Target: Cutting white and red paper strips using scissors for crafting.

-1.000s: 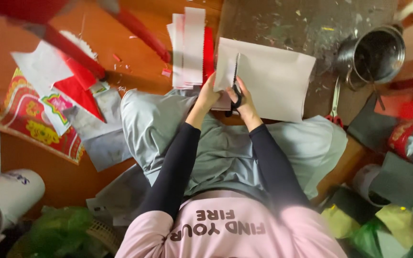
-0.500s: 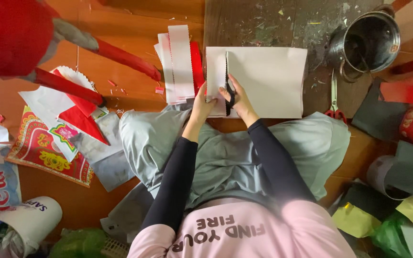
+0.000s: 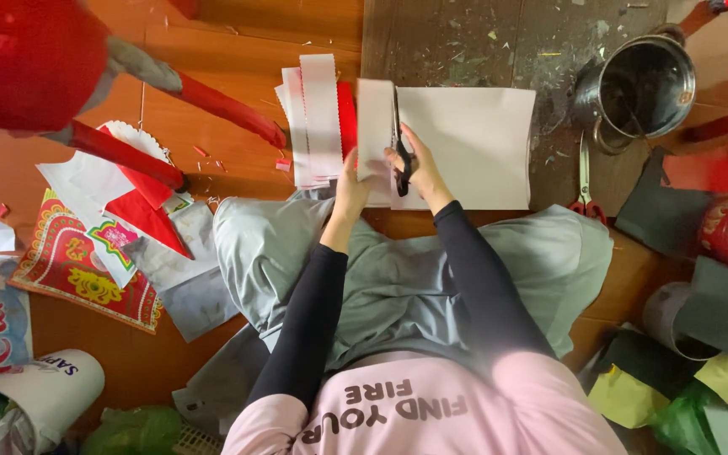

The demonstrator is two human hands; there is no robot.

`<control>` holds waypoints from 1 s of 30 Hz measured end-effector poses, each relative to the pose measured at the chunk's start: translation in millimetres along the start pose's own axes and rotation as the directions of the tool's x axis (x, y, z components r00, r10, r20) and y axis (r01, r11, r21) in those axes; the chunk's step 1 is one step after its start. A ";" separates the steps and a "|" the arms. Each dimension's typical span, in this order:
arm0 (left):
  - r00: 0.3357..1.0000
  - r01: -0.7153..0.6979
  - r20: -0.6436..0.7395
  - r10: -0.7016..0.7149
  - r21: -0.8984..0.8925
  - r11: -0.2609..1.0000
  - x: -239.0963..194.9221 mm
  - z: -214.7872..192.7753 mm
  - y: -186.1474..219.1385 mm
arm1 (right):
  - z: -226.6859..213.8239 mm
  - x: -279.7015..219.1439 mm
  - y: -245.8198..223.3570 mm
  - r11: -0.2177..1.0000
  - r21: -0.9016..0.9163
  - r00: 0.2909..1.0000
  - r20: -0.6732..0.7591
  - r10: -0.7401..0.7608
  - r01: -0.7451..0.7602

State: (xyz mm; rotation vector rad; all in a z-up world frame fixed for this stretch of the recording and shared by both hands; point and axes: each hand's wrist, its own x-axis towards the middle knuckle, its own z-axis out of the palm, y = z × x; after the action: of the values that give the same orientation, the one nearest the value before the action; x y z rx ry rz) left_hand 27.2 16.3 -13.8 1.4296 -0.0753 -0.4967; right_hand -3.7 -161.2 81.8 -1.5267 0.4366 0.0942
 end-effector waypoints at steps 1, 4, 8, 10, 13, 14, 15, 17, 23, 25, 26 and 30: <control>0.996 -0.063 -0.065 0.068 0.067 0.996 6.5 -7.3 -6.3 | -3.4 -3.2 -0.1 0.999 0.040 1.000 0.011 -0.012 0.011; 0.948 -0.195 -0.195 0.252 0.271 0.943 24.9 -38.6 6.6 | -16.3 -27.8 -16.2 0.999 0.036 0.999 0.027 -0.023 0.022; 0.850 0.075 -0.425 0.311 0.682 0.728 18.6 -52.0 67.1 | -35.0 -67.3 -27.2 0.998 -0.034 0.991 -0.125 0.054 -0.058; 0.835 -0.003 -0.393 0.387 0.698 0.716 8.1 -35.3 71.8 | -54.7 -65.2 21.3 0.944 -0.326 0.967 -0.221 -0.127 0.049; 0.910 -0.131 -0.232 0.344 0.627 0.768 6.1 -8.8 13.2 | -61.5 -66.2 50.9 0.792 -0.608 0.931 -0.252 -0.265 0.061; 0.967 -0.160 -0.087 0.240 0.527 0.835 8.6 0.3 -16.7 | -60.4 -66.1 52.8 0.783 -0.622 0.946 -0.242 -0.216 0.019; 0.967 -0.165 -0.079 0.242 0.530 0.832 0.6 13.0 -21.4 | -53.8 -64.2 53.9 0.786 -0.618 0.944 -0.249 -0.217 0.018; 0.999 0.035 -0.040 -0.016 0.533 0.845 -13.0 40.0 -29.8 | -42.8 -58.2 54.0 0.535 -0.822 0.948 -0.296 -0.113 -0.193; 0.960 0.265 0.010 -0.278 0.266 0.927 -22.8 51.2 -26.8 | -42.7 -62.5 47.2 0.615 -0.765 0.947 -0.308 -0.088 -0.191; 0.989 0.149 -0.050 -0.141 0.386 0.910 -25.9 58.8 -18.3 | -43.8 -59.7 59.0 0.609 -0.769 0.940 -0.322 -0.109 -0.193; 0.995 0.043 -0.102 0.010 0.499 0.866 -26.4 63.1 -13.7 | -45.0 -57.4 64.2 0.599 -0.779 0.937 -0.324 -0.129 -0.187; 0.995 0.084 -0.081 -0.055 0.411 0.908 -21.4 59.6 -7.0 | -43.0 -61.8 55.8 0.615 -0.764 0.933 -0.339 -0.123 -0.196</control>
State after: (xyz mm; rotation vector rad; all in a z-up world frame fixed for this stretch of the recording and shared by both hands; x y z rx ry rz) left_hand -14.3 -31.4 -6.0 1.8718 -0.0786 -0.5087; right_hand -88.1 -187.0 50.4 -2.4502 0.7932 0.0346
